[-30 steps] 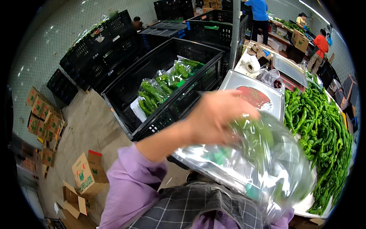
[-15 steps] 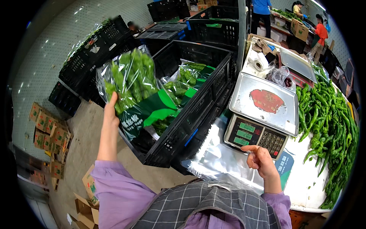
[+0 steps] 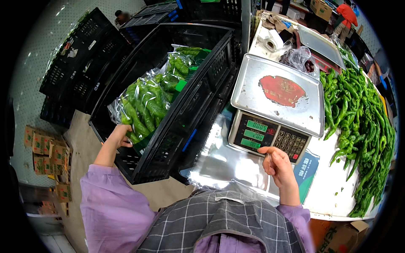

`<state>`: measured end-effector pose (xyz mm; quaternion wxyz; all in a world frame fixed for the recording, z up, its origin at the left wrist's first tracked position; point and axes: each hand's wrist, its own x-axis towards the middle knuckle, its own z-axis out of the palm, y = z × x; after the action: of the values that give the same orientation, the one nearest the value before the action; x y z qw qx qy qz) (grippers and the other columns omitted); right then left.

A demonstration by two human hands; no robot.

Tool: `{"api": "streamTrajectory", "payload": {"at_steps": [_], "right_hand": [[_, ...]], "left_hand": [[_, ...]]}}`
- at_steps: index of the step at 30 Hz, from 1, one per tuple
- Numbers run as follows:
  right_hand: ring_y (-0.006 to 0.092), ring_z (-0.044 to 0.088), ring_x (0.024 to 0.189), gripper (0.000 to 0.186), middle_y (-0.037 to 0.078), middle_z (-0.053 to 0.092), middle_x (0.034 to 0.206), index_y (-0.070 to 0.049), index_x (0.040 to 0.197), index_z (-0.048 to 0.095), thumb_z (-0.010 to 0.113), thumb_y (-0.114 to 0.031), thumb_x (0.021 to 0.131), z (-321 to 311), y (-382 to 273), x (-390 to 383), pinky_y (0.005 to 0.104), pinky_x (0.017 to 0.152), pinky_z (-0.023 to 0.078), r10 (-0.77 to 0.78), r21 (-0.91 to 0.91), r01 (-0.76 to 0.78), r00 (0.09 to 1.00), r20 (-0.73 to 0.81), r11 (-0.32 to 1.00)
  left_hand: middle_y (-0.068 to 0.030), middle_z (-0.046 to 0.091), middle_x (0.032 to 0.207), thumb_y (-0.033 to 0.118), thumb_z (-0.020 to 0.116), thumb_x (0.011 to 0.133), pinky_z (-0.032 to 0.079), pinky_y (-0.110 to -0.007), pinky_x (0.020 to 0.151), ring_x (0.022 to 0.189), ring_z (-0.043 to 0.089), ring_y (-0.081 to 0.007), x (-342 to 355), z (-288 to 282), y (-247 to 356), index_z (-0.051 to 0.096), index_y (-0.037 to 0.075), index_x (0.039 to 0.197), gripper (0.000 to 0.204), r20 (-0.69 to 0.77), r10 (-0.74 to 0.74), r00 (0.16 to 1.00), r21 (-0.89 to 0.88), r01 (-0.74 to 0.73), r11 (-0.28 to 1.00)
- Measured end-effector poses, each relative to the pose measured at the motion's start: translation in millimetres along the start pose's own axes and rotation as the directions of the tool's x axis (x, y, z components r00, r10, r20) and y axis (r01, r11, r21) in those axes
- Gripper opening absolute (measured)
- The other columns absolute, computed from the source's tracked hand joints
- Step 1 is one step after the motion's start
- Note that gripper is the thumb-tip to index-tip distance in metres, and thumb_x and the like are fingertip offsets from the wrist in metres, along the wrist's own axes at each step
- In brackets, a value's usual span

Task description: The person selects green peppers from a large pile on a table, places them into clear plastic bags, weighs the bags on a digital scale, and then places the sealed bags into a black crate. The process is repeated continuously throughout the clip.

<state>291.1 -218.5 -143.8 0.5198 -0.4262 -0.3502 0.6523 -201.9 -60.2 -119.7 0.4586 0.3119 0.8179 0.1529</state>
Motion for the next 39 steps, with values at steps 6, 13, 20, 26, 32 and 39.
{"api": "streamTrajectory", "payload": {"at_steps": [6, 13, 20, 26, 32, 39], "right_hand": [[0.0033, 0.033, 0.043, 0.040, 0.000, 0.046, 0.052, 0.003, 0.102, 0.056, 0.052, -0.033, 0.086, -11.2, -4.7, -4.7, 0.0178, 0.040, 0.025, 0.013, 0.015, -0.011, 0.993, -0.117, 1.000], [0.0044, 0.034, 0.045, 0.037, 0.000, 0.044, 0.052, 0.003, 0.101, 0.056, 0.053, -0.030, 0.085, -0.6, -3.9, -6.8, 0.0187, 0.041, 0.025, -0.001, -0.001, 0.001, 0.990, -0.144, 1.000], [0.0058, 0.036, 0.047, 0.042, 0.000, 0.044, 0.056, 0.002, 0.108, 0.053, 0.055, -0.031, 0.083, -21.7, -19.1, -42.6, 0.0190, 0.044, 0.028, -0.009, -0.122, -0.015, 0.981, -0.193, 0.992], [0.0043, 0.041, 0.050, 0.046, -0.002, 0.046, 0.062, -0.001, 0.118, 0.048, 0.049, -0.037, 0.088, -122.8, -58.9, -153.8, 0.0179, 0.043, 0.032, -0.265, -0.257, 0.167, 0.870, -0.416, 0.952], [0.0108, 0.050, 0.056, 0.041, 0.002, 0.058, 0.075, -0.004, 0.113, 0.054, 0.054, -0.034, 0.085, -199.6, 6.0, -307.4, 0.0222, 0.050, 0.040, 0.071, 0.057, -0.165, 0.082, -0.994, 0.985], [0.0158, 0.053, 0.058, 0.029, 0.007, 0.058, 0.074, 0.001, 0.100, 0.056, 0.054, -0.024, 0.084, -150.5, 28.8, -316.4, 0.0253, 0.054, 0.043, 0.306, -0.104, -0.833, 0.312, -0.900, 0.544]], "left_hand": [[-0.0119, 0.065, 0.093, 0.031, 0.061, 0.073, 0.049, -0.036, 0.074, 0.086, 0.062, -0.0264, -59.1, 27.0, 55.5, 0.065, 0.007, 0.088, 0.028, -0.118, 0.523, 0.844, 0.957, -0.045, 0.287], [-0.0067, 0.057, 0.105, 0.022, 0.076, 0.055, 0.039, -0.038, 0.089, 0.107, 0.046, -0.0292, -23.9, 61.8, 49.0, 0.060, 0.011, 0.101, 0.051, 0.587, 0.521, 0.619, 0.723, -0.691, 0.007], [-0.0128, 0.063, 0.097, 0.029, 0.073, 0.062, 0.046, -0.036, 0.081, 0.091, 0.058, -0.0284, 11.5, 54.6, 61.9, 0.064, 0.009, 0.100, 0.044, 0.662, 0.562, 0.496, 0.416, -0.867, 0.274], [-0.0138, 0.056, 0.112, 0.030, 0.071, 0.068, 0.040, -0.034, 0.092, 0.110, 0.049, -0.0261, 23.8, 77.0, 114.1, 0.057, 0.007, 0.111, 0.051, 0.492, 0.779, 0.389, 0.536, -0.840, 0.082], [-0.0167, 0.028, 0.138, 0.035, 0.076, 0.062, 0.021, -0.055, 0.102, 0.129, 0.023, -0.0370, 46.6, 148.2, 121.0, 0.030, 0.016, 0.136, 0.089, 0.568, 0.758, 0.321, 0.637, -0.755, -0.158], [-0.0143, 0.036, 0.132, 0.032, 0.080, 0.054, 0.028, -0.056, 0.095, 0.123, 0.031, -0.0351, 57.3, 164.9, 96.4, 0.033, 0.017, 0.133, 0.094, 0.397, 0.906, 0.147, 0.730, -0.649, -0.214]]}}
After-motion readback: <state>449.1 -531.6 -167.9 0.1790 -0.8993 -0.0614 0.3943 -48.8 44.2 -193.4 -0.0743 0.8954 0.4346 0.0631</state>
